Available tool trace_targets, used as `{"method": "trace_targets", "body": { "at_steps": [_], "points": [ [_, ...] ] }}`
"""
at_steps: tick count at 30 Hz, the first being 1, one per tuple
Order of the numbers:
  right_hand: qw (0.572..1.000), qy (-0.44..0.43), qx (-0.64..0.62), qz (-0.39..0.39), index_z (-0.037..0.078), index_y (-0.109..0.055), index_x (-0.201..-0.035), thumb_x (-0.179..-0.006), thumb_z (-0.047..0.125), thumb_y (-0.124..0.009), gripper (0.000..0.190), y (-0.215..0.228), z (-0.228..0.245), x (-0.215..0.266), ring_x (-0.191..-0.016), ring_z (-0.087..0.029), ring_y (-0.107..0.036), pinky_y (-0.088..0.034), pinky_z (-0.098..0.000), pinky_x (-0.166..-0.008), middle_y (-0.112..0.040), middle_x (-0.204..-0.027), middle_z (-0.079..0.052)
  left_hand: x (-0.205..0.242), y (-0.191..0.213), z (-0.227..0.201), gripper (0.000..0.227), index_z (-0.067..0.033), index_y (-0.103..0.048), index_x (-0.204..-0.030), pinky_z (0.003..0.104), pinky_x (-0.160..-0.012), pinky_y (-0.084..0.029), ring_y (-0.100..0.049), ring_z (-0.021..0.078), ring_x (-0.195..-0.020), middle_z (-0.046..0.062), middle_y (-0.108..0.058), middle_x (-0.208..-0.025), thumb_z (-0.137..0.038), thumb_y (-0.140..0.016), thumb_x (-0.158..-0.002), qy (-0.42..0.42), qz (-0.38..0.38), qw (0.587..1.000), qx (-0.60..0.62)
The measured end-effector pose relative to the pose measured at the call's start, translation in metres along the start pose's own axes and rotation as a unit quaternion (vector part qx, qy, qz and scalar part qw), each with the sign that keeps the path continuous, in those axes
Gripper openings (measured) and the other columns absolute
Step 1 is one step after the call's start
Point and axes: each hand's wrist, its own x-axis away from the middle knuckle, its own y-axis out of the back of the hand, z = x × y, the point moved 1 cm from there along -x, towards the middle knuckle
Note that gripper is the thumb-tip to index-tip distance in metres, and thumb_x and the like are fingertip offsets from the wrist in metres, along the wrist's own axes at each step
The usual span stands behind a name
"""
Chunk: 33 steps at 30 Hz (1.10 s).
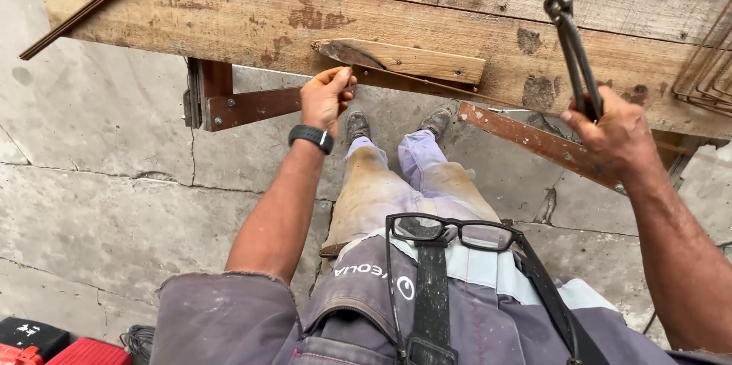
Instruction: Bending thin metal rebar into rectangular stirrups using a wooden jig and pliers.
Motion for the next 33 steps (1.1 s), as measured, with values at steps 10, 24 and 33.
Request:
{"method": "trace_targets", "body": {
  "at_steps": [10,24,33],
  "points": [
    [0.991,0.093,0.018,-0.097,0.002,-0.064,-0.109,-0.104,0.018,-0.074,0.019,-0.026,-0.054,-0.038,-0.076,-0.032,-0.063,-0.048,-0.0445,-0.066,-0.067,-0.089,-0.015,-0.001,-0.024,0.029,0.016,-0.0091,-0.072,-0.084,0.018,-0.037,-0.032,-0.051,0.0049,-0.048,0.004,-0.071,-0.071,-0.024,-0.078,-0.086,0.033,-0.058,0.997,-0.049],
    [0.964,0.108,0.135,-0.202,0.007,-0.063,-0.096,-0.103,0.021,-0.084,0.026,-0.068,-0.088,-0.064,-0.071,-0.023,-0.062,-0.057,-0.0366,-0.055,-0.062,-0.083,-0.008,0.016,-0.035,0.022,0.03,-0.0029,-0.067,-0.082,0.02,-0.037,-0.042,-0.061,0.0128,-0.05,0.011,-0.073,-0.073,-0.03,-0.079,-0.084,0.103,-0.109,0.987,-0.064],
    [0.999,0.012,-0.025,0.039,0.007,-0.057,-0.108,-0.104,0.038,-0.051,0.032,-0.046,-0.06,-0.022,-0.08,-0.03,-0.061,-0.047,-0.0454,-0.069,-0.064,-0.091,-0.013,0.012,-0.035,0.012,0.029,-0.0066,-0.061,-0.076,0.022,-0.04,-0.041,-0.051,0.0108,-0.044,0.007,-0.068,-0.068,-0.029,-0.079,-0.083,0.113,-0.077,0.988,-0.069]
  ]
}}
